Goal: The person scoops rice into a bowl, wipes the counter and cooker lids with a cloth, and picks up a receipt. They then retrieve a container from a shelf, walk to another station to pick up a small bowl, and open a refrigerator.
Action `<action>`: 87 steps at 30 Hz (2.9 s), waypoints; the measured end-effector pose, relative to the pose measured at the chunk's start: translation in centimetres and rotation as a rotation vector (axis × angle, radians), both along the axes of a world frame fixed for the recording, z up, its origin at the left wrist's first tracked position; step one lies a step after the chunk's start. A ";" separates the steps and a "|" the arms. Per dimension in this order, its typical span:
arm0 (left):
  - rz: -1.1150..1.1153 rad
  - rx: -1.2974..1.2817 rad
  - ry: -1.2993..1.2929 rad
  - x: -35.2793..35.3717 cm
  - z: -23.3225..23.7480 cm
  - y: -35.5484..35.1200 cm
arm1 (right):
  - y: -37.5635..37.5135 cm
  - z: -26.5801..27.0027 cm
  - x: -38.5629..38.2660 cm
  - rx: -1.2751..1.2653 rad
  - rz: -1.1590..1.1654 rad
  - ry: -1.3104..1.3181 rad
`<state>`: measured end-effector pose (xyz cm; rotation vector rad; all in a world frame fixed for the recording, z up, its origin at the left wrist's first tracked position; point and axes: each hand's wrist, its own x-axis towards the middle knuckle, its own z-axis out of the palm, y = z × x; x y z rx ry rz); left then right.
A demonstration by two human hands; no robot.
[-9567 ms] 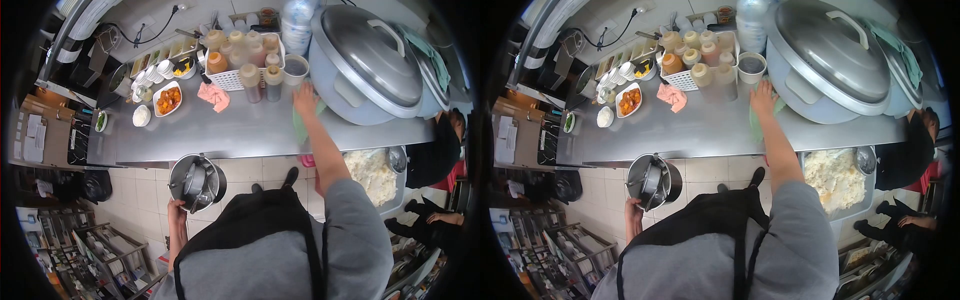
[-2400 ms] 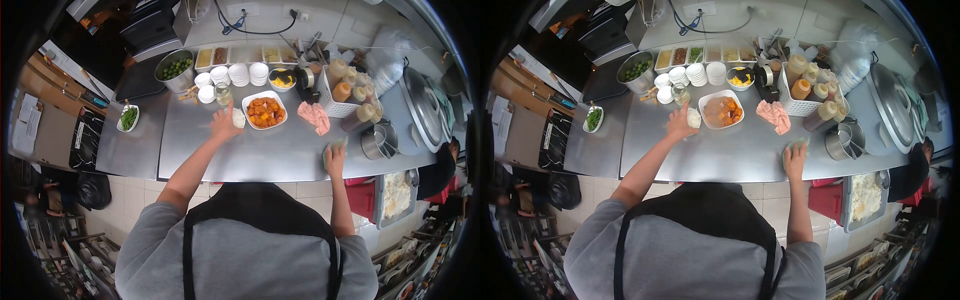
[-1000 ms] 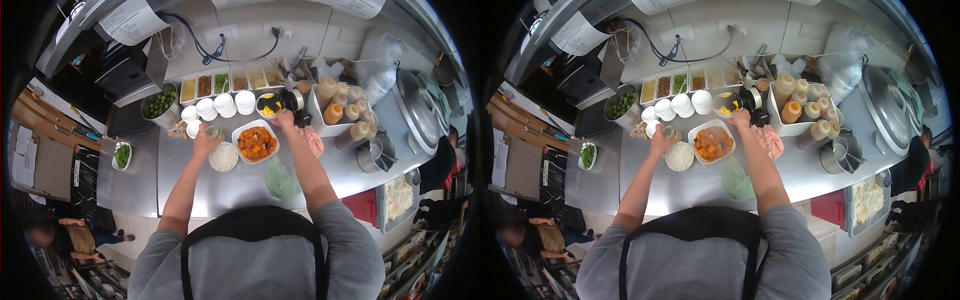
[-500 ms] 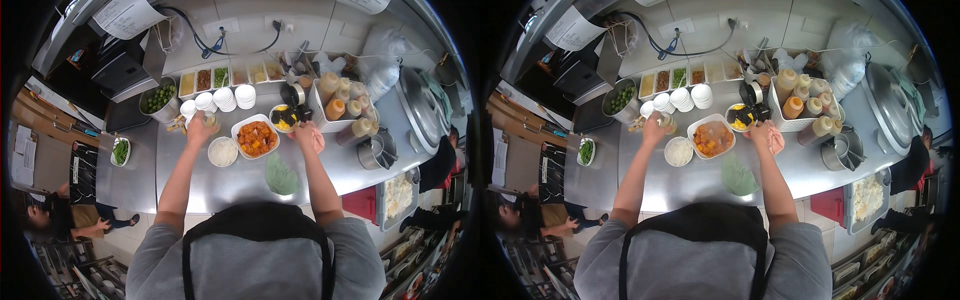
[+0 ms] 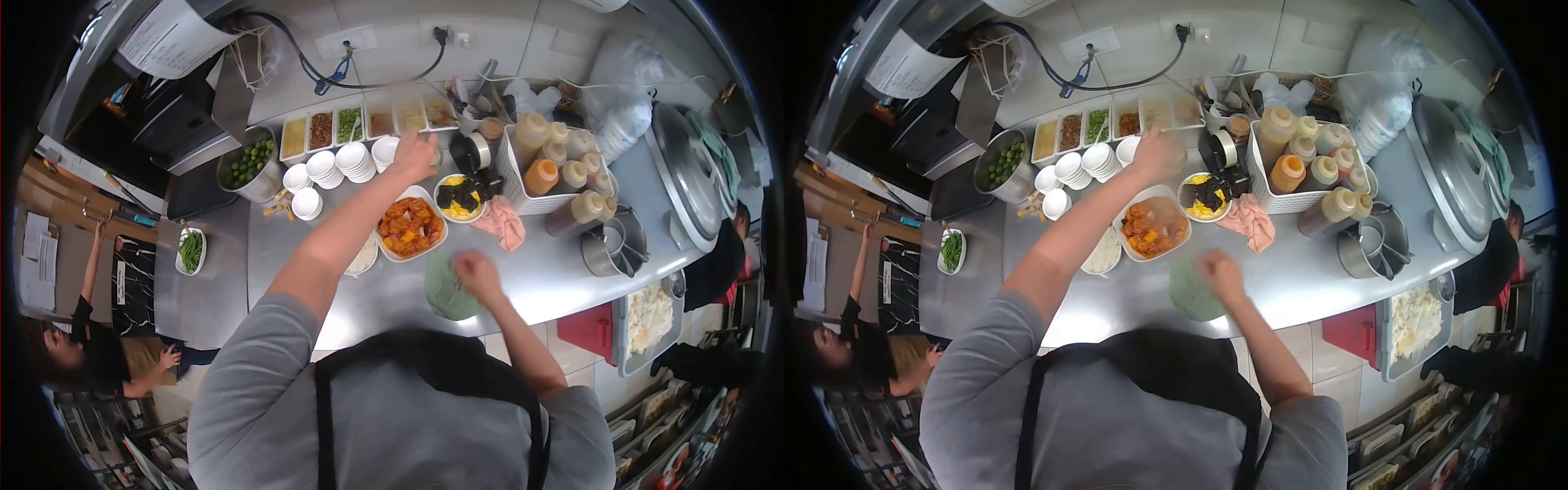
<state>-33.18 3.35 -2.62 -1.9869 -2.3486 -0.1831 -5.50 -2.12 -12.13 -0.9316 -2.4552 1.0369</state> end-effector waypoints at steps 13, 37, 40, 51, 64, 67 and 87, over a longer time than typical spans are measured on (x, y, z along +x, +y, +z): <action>0.055 0.361 0.069 -0.9 -1.1 -5.9 | 0.3 -1.2 2.7 0.444 -0.012 0.031; 0.338 -0.307 -0.828 -6.0 -6.6 -11.0 | 12.1 2.9 -5.2 0.572 -0.285 -0.092; 0.411 -0.321 -1.001 -5.9 -7.2 -11.4 | 11.2 3.2 -5.3 0.495 -0.348 -0.112; 0.508 -0.267 -1.097 -7.6 -6.9 -14.5 | -1.6 1.0 3.5 0.576 -0.104 0.040; 0.706 0.195 -1.320 -11.2 0.6 -24.8 | 0.3 2.4 -17.1 0.605 0.131 0.168; 0.712 0.215 -1.331 -11.2 1.4 -27.3 | 1.7 -0.1 -21.4 0.439 0.029 -0.107; 0.615 0.000 -1.280 -7.6 -4.3 -15.5 | -5.9 -0.5 8.7 0.016 0.159 0.235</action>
